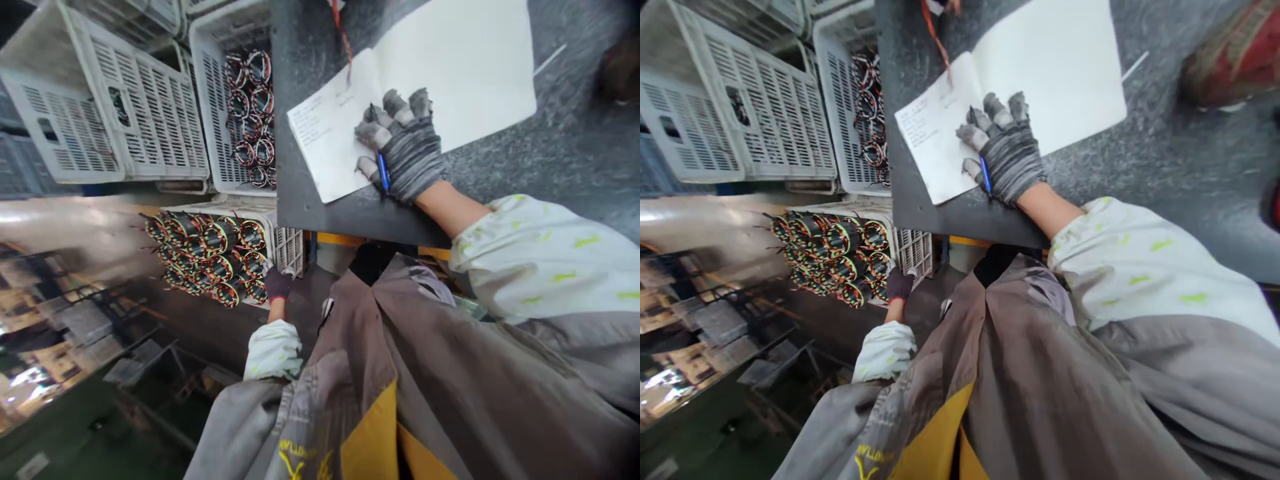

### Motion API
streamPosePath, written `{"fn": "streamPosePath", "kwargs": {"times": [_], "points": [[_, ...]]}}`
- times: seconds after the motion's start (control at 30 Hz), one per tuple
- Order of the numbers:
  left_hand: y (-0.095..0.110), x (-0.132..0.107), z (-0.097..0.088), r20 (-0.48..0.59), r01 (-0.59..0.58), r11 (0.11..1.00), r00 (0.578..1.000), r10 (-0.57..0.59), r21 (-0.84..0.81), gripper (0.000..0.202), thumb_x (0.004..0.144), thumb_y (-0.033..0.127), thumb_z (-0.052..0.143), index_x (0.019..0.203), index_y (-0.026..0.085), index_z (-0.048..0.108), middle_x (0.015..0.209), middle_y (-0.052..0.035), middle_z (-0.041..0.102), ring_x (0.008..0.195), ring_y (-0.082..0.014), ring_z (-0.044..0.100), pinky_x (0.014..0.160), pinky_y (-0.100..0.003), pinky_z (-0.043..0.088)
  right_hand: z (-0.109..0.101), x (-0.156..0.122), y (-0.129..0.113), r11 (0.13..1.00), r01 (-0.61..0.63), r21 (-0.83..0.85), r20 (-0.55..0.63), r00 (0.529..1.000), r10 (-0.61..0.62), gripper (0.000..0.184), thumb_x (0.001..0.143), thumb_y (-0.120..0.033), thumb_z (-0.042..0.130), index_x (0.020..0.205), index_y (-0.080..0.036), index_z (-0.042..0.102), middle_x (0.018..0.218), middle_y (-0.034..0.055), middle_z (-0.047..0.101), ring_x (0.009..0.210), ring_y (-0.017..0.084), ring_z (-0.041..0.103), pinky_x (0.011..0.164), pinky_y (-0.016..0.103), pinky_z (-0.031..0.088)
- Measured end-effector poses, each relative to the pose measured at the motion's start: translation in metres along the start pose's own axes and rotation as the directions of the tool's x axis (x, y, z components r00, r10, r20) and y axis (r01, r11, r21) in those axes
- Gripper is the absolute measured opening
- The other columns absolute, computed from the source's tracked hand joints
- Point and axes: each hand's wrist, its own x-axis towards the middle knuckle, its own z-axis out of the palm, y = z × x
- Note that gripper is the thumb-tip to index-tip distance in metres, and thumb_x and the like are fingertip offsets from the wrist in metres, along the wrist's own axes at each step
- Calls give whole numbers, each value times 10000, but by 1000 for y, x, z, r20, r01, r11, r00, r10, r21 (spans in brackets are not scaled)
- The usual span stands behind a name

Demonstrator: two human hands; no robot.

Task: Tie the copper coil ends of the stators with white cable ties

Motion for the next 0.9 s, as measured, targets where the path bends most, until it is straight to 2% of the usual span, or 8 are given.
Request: {"fn": "streamPosePath", "kwargs": {"times": [0.13, 0.27, 0.43, 0.53, 0.67, 0.8, 0.83, 0.9], "points": [[7, 3, -13, -32, -33, 994, 999, 36, 100, 648, 923, 431, 520, 1469, 84, 487, 1425, -228, 608, 1332, -357, 582, 1102, -466, 468, -3, 2, -6, 999, 4, -37, 9, 1000, -4, 529, 746, -251, 841, 1190, -26, 662, 1495, 130, 567, 1529, 311, 314, 1231, 604, -18], [23, 13, -24, -4, -181, 964, 983, 186, 195, 437, 896, 296, 521, 1295, 169, 643, 1309, -150, 679, 1292, -325, 587, 1107, -437, 447, -3, 2, -5, 991, 66, -114, 8, 998, -65, 494, 775, -323, 763, 1138, -4, 659, 1499, 122, 563, 1517, 304, 305, 1175, 626, 18], [38, 34, -26, 34, -266, 927, 963, 267, 263, 424, 853, 203, 517, 1250, 160, 658, 1252, -161, 673, 1195, -305, 623, 1030, -404, 480, -1, 4, -2, 966, 109, -234, 64, 993, -97, 518, 829, -388, 649, 1126, 36, 612, 1547, 159, 497, 1533, 293, 233, 1145, 591, -6], [45, 40, -17, 26, -267, 920, 962, 271, 287, 413, 858, 216, 509, 1229, 114, 660, 1218, -203, 673, 1153, -334, 637, 983, -433, 497, 1, 7, 1, 948, 125, -292, 58, 992, -113, 510, 837, -402, 640, 1108, 29, 614, 1541, 156, 509, 1524, 302, 257, 1144, 609, 26], [53, 49, 6, 64, -336, 893, 941, 332, 301, 374, 861, 248, 538, 1193, 157, 682, 1244, -167, 682, 1185, -315, 629, 1004, -404, 484, -1, 6, 0, 909, 152, -388, 58, 988, -140, 570, 850, -417, 596, 1219, 16, 588, 1531, 154, 523, 1505, 313, 291, 1133, 623, 85], [52, 67, 25, 107, -326, 881, 945, 308, 344, 303, 898, 250, 536, 1108, 111, 704, 1148, -192, 711, 1103, -308, 660, 952, -402, 508, -7, -3, -14, 836, 191, -514, 114, 981, -154, 625, 829, -479, 391, 1113, 34, 607, 1548, 155, 486, 1500, 336, 273, 1054, 639, 145], [52, 72, 29, 118, -328, 875, 945, 306, 357, 294, 917, 257, 538, 1110, 109, 702, 1149, -188, 711, 1104, -303, 660, 959, -408, 511, -6, -2, -15, 829, 187, -527, 129, 982, -140, 642, 825, -483, 310, 1015, 49, 616, 1546, 163, 473, 1497, 346, 268, 1020, 635, 211], [51, 81, 36, 144, -355, 856, 935, 324, 376, 299, 959, 308, 565, 1169, 130, 680, 1219, -156, 691, 1143, -280, 647, 1004, -435, 510, 4, 8, -5, 856, -29, -517, 104, 990, 96, 698, 804, -449, 151, 846, 95, 586, 1549, 203, 401, 1495, 358, 234, 916, 535, 377]]}}
